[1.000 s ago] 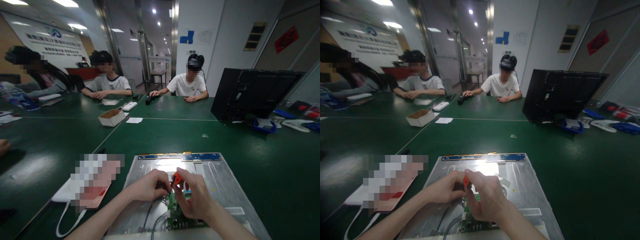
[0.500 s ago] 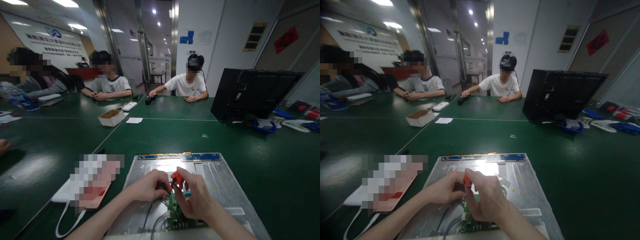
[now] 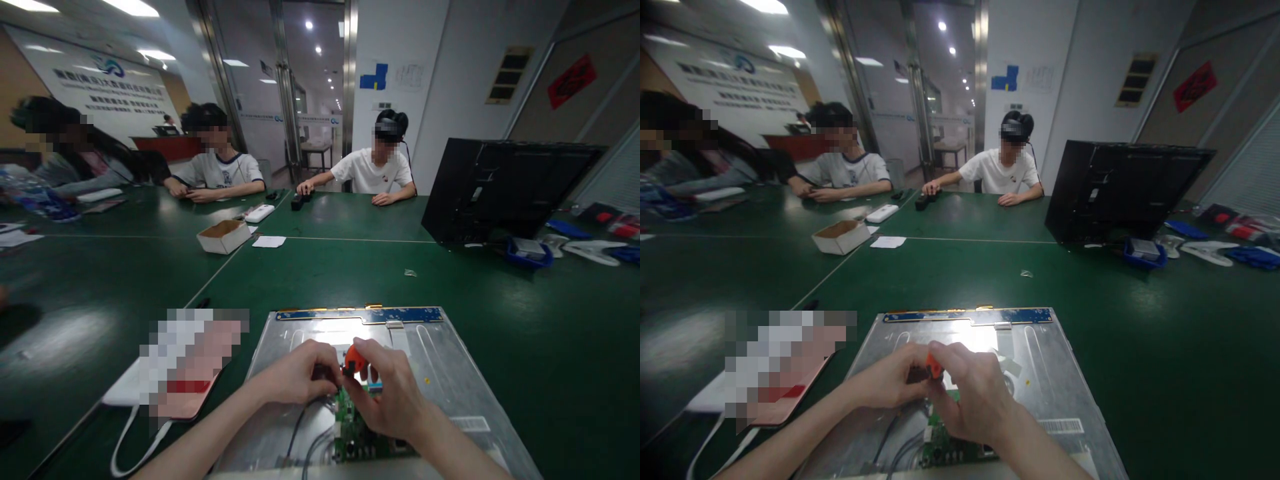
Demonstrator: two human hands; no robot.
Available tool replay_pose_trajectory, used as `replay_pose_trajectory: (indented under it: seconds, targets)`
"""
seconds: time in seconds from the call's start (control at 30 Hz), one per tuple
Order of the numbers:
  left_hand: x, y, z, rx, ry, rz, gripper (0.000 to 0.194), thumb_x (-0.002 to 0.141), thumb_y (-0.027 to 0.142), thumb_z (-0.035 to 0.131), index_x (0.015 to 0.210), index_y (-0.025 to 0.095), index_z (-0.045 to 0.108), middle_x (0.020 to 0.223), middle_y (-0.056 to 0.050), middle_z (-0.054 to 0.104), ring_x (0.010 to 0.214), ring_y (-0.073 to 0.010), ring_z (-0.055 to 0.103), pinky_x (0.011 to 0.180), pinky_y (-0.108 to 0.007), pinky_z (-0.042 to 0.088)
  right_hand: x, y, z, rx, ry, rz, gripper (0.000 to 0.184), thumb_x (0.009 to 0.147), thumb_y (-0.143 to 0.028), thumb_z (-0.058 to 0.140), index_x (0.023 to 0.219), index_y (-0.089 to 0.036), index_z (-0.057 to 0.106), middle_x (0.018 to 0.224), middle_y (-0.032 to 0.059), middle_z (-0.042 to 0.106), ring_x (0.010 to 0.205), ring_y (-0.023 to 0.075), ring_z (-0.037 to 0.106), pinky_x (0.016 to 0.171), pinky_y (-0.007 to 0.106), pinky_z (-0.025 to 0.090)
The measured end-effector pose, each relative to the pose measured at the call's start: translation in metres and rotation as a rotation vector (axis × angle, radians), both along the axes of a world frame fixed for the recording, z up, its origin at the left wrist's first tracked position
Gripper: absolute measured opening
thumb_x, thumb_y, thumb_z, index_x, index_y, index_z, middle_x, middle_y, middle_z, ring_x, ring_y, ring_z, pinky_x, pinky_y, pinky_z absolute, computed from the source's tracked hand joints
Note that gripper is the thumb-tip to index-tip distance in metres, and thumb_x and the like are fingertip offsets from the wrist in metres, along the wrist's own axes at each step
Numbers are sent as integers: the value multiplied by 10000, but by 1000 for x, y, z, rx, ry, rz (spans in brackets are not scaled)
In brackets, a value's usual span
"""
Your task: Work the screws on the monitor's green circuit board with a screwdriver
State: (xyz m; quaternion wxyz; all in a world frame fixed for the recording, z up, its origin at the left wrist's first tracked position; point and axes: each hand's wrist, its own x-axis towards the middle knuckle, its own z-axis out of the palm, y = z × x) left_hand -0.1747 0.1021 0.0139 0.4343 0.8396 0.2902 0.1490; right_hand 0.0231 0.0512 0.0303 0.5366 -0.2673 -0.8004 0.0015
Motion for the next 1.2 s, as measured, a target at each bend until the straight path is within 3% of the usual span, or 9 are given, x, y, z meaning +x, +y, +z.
replay_pose_trajectory:
  seconds: [0.2,0.53,0.77,1.2]
  targets:
    - [-1,1,-2,8,23,5,151,708,94,658,834,161,708,834,-10,677,746,-163,581,687,-241,449,1,-3,-1,8,-18,-35,488,924,-139,448,1398,-126,331,840,43,679,550,139,550,492,288,433]
    - [1,-2,2,-56,0,43,75,743,111,634,805,142,664,760,6,625,670,-137,551,604,-216,420,-1,0,-1,9,-9,-20,470,959,-188,485,1399,-191,319,795,7,655,559,137,548,484,270,443]
    - [0,0,3,1,18,-8,136,717,68,654,801,161,706,807,2,659,766,-165,585,723,-252,448,1,-2,0,-12,-15,-6,531,908,-125,454,1419,-149,311,840,39,676,571,144,563,474,277,437]
    - [-2,0,-1,-5,-27,6,60,756,115,634,796,148,665,790,-9,638,739,-161,577,676,-241,441,1,-1,-1,-15,-1,12,513,946,-186,484,1427,-192,305,808,11,661,584,141,569,491,262,471]
